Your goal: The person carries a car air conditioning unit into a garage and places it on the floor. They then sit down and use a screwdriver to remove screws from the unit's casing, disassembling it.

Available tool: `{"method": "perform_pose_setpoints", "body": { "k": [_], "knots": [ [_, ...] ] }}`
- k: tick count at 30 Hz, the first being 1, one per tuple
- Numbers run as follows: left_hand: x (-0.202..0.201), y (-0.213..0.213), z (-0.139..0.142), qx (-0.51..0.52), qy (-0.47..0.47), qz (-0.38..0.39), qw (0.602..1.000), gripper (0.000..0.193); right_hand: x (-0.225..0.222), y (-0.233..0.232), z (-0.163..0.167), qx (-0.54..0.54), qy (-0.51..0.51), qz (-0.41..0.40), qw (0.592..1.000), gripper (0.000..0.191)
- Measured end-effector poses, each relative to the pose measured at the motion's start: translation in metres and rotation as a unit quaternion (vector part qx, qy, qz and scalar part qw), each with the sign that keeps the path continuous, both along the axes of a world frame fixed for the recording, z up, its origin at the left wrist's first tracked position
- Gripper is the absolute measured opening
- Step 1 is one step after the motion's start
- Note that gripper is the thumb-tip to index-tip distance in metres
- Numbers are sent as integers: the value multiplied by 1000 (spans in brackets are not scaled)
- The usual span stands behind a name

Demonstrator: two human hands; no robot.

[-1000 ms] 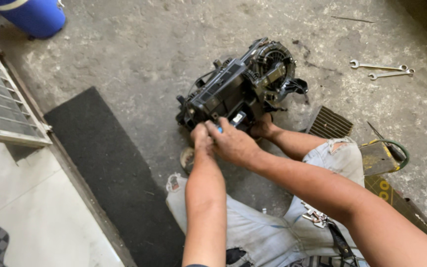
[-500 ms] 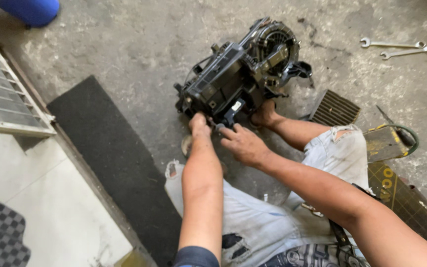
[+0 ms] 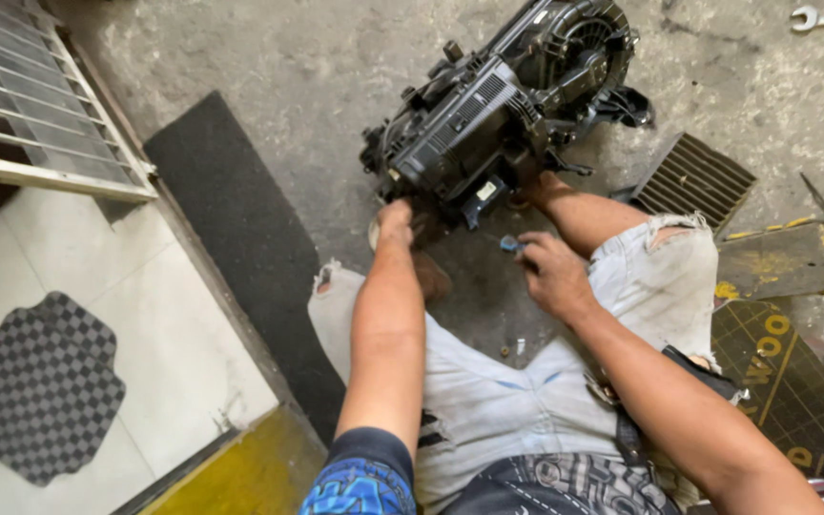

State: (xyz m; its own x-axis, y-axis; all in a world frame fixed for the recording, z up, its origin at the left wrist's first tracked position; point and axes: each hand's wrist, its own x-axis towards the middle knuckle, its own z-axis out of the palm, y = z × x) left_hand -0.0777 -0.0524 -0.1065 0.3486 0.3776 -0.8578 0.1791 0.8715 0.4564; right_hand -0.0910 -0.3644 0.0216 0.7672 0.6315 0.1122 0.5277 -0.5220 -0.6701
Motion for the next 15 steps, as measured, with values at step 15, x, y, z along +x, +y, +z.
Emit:
{"method": "perform_pose_setpoints", "body": {
  "k": [15],
  "knots": [
    [1,-12,-6,-38,-44,-39,998,23,9,-20,-25,-1,157,-125,980,16]
  ]
}}
